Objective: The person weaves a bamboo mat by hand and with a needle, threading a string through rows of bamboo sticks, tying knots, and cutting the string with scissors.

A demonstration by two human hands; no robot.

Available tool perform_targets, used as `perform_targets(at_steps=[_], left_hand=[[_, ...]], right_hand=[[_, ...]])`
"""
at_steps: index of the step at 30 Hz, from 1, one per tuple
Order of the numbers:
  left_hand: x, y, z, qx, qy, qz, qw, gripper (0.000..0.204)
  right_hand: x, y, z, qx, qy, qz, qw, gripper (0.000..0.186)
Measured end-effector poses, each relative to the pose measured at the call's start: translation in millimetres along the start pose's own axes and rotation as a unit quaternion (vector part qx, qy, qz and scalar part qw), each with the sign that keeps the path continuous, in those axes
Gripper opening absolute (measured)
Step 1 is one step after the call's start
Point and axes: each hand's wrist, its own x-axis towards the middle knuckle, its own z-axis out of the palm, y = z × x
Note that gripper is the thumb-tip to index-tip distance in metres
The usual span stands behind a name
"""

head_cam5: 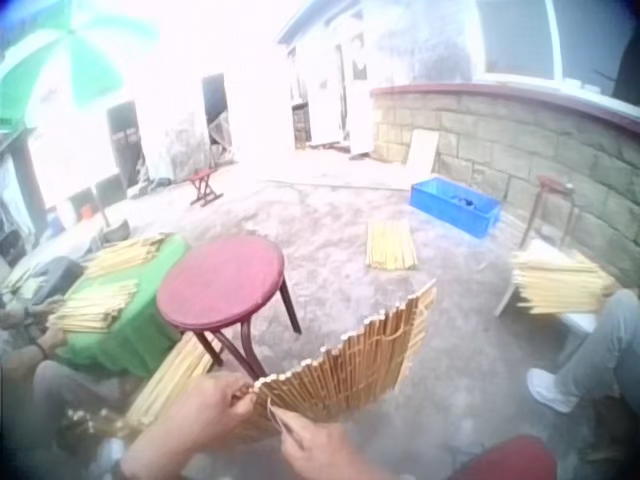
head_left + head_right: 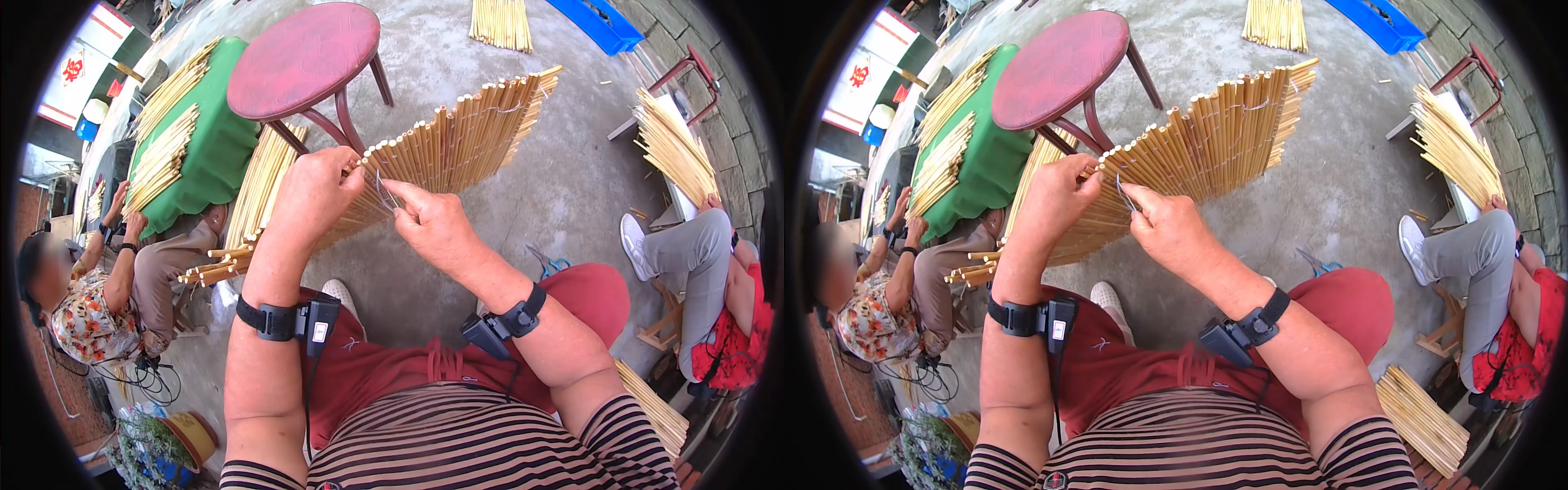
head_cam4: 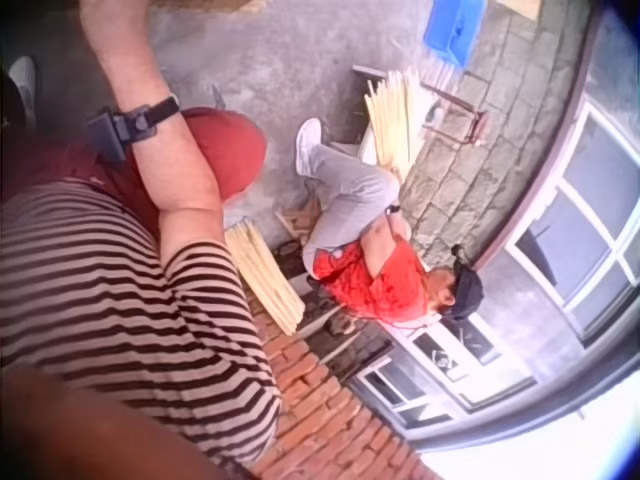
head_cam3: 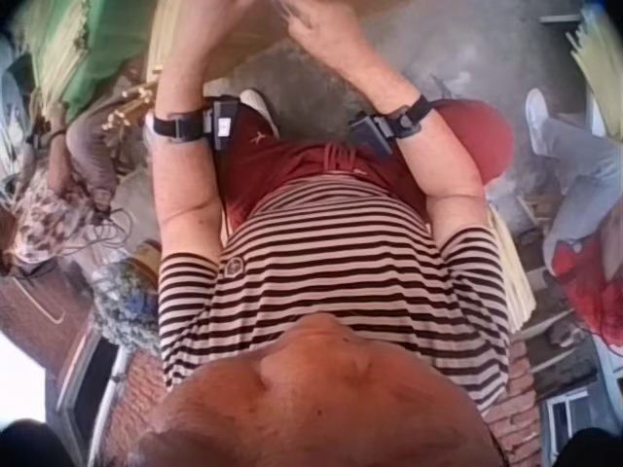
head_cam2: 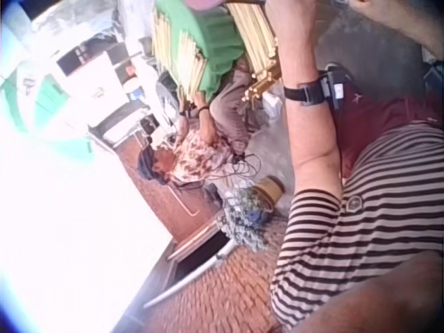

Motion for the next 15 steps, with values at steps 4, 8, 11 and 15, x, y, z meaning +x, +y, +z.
perform_targets(at_steps=[4,8,11,15], left_hand=[[-0.1,-1.2,0.9,-0.011,-0.007,-0.001,1.000,0.015],[1.3,1.8,-3.2,0.002,-0.011,-0.018,1.000,0.016],[-0.4,-1.5,0.6,-0.003,-0.010,0.004,1.000,0.019],[-2.1,-4.2,0.5,-0.003,-0.007,0.016,1.000,0.019]], right_hand=[[0.3,0.4,4.1,0.018,0.010,-0.016,1.000,0.041],[5.1,-1.4,4.5,0.014,0.010,-0.019,1.000,0.040],[3.7,1.4,5.6,0.026,0.012,-0.011,1.000,0.040],[6.3,-5.1,3.6,0.013,-0.002,-0.007,1.000,0.035]])
